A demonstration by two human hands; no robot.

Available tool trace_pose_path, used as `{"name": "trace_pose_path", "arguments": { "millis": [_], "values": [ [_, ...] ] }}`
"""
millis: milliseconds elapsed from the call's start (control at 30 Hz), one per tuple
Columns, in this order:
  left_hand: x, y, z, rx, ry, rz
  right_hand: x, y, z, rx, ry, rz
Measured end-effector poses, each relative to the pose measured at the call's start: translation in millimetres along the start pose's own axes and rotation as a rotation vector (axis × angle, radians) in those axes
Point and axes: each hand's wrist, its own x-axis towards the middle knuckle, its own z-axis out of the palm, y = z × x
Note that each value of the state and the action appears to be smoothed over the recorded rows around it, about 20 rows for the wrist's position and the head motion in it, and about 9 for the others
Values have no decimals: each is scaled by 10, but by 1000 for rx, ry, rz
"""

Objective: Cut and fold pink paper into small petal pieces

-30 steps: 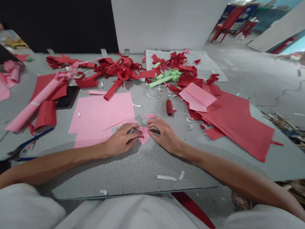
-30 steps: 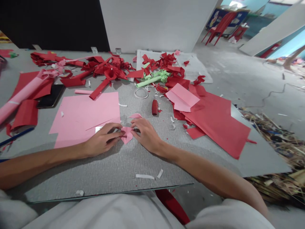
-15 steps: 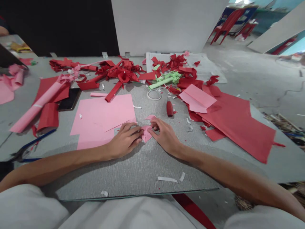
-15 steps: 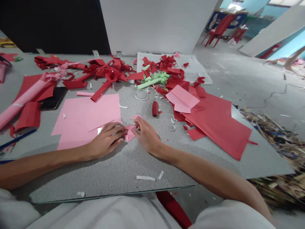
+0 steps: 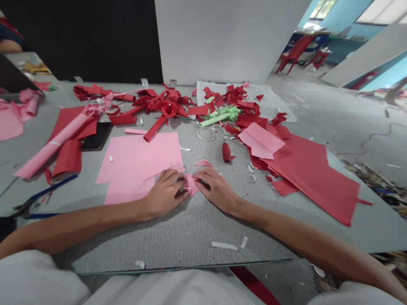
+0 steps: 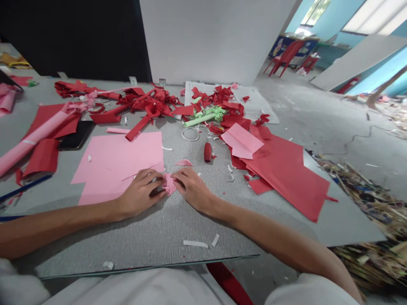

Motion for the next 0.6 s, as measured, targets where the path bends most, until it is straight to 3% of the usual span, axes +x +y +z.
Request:
{"name": "trace_pose_path", "arguments": {
  "millis": [367,600],
  "values": [
    [-8,-193,102,-22,49,-33,85,67,63,-62,-17,-60],
    [6,-186,85,-23,68,-14,123,116,116,-22,60,-30]
  ]
}}
